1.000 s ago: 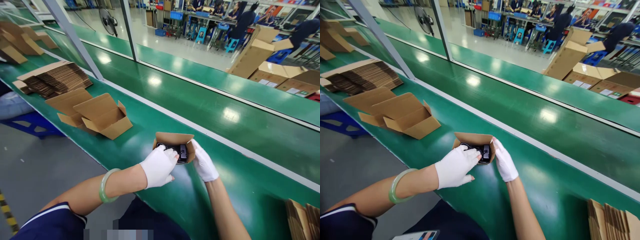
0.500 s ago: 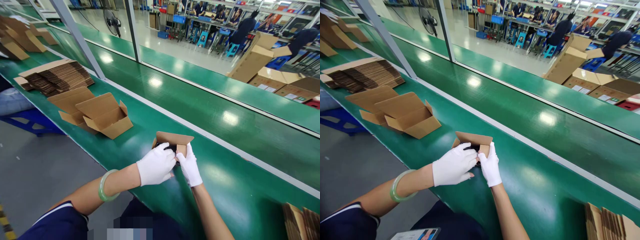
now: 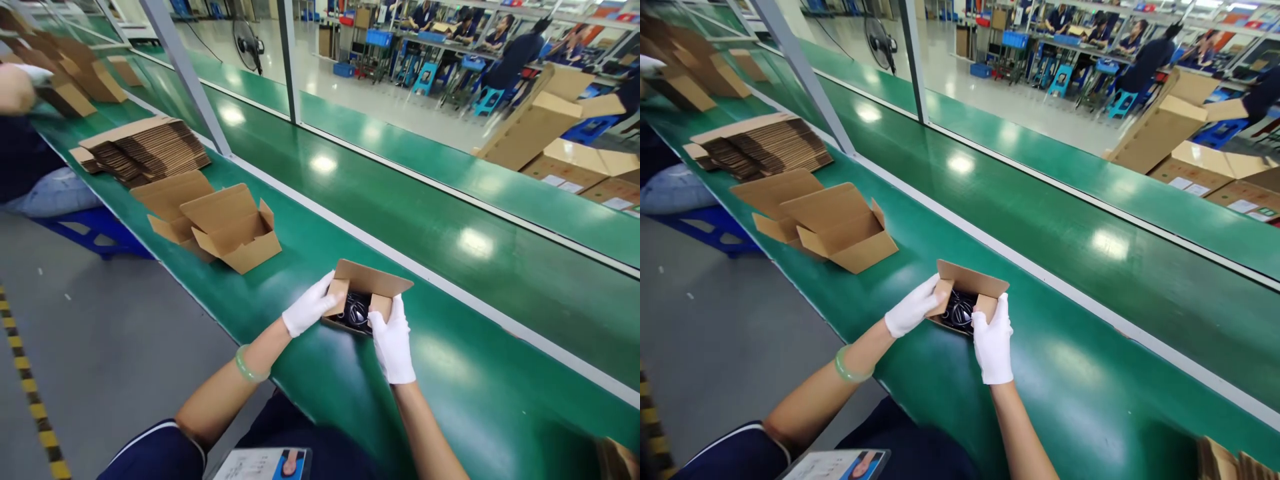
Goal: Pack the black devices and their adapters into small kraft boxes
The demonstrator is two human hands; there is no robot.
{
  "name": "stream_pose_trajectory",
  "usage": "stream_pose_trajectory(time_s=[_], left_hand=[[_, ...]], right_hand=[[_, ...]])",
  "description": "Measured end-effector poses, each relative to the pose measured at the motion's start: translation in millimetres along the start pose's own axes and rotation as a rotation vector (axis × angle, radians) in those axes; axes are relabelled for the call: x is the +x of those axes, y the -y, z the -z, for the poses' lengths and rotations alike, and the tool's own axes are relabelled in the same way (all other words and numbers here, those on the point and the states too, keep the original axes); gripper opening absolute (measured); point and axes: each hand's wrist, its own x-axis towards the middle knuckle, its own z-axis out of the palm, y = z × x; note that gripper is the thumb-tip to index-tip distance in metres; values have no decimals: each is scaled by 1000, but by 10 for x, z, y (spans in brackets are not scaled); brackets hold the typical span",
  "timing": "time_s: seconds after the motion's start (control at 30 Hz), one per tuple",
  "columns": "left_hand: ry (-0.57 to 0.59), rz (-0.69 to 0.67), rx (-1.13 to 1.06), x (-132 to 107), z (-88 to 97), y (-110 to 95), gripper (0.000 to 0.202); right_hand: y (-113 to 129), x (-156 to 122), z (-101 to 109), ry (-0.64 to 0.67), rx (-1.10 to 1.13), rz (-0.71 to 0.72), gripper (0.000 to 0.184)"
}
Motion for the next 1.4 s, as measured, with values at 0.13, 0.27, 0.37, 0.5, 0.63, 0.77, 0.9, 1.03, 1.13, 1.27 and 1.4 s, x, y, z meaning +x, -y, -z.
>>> stream_pose_trajectory(time_s=[0.13, 0.27, 0.37, 0.5, 0.63, 0.77, 0.9, 1.03, 1.13, 1.27, 1.4], left_hand=[[39, 60, -374, 110, -22, -68, 57], [-47, 90, -548, 116, -45, -35, 51], [-122, 50, -579, 104, -38, -7, 14], [-42, -22, -535, 58, 52, -9, 26], [37, -131, -98, -42, 151, -107, 34], [46, -189, 331, -86, 172, -232, 62], [53, -250, 485, -27, 176, -278, 65], [145, -324, 641, 44, 220, -325, 64], [199, -311, 729, 73, 242, -379, 57], [231, -330, 848, 80, 229, -430, 56], [251, -373, 999, 44, 210, -510, 62]], right_hand=[[-6, -5, -8, -11, 27, 9, 61], [-129, -9, -17, -26, 174, 91, 47], [-285, 4, 7, -3, 406, 171, 20], [-415, 84, 174, 168, 432, 223, 17], [-301, 131, 424, 339, 58, 454, 20], [-107, 110, 551, 397, -435, 557, 43], [-111, 172, 549, 373, -552, 702, 40], [-215, 252, 558, 358, -608, 847, 45], [-248, 250, 578, 323, -625, 915, 41], [-239, 203, 585, 265, -674, 1017, 36], [-150, 159, 581, 256, -787, 1062, 34]])
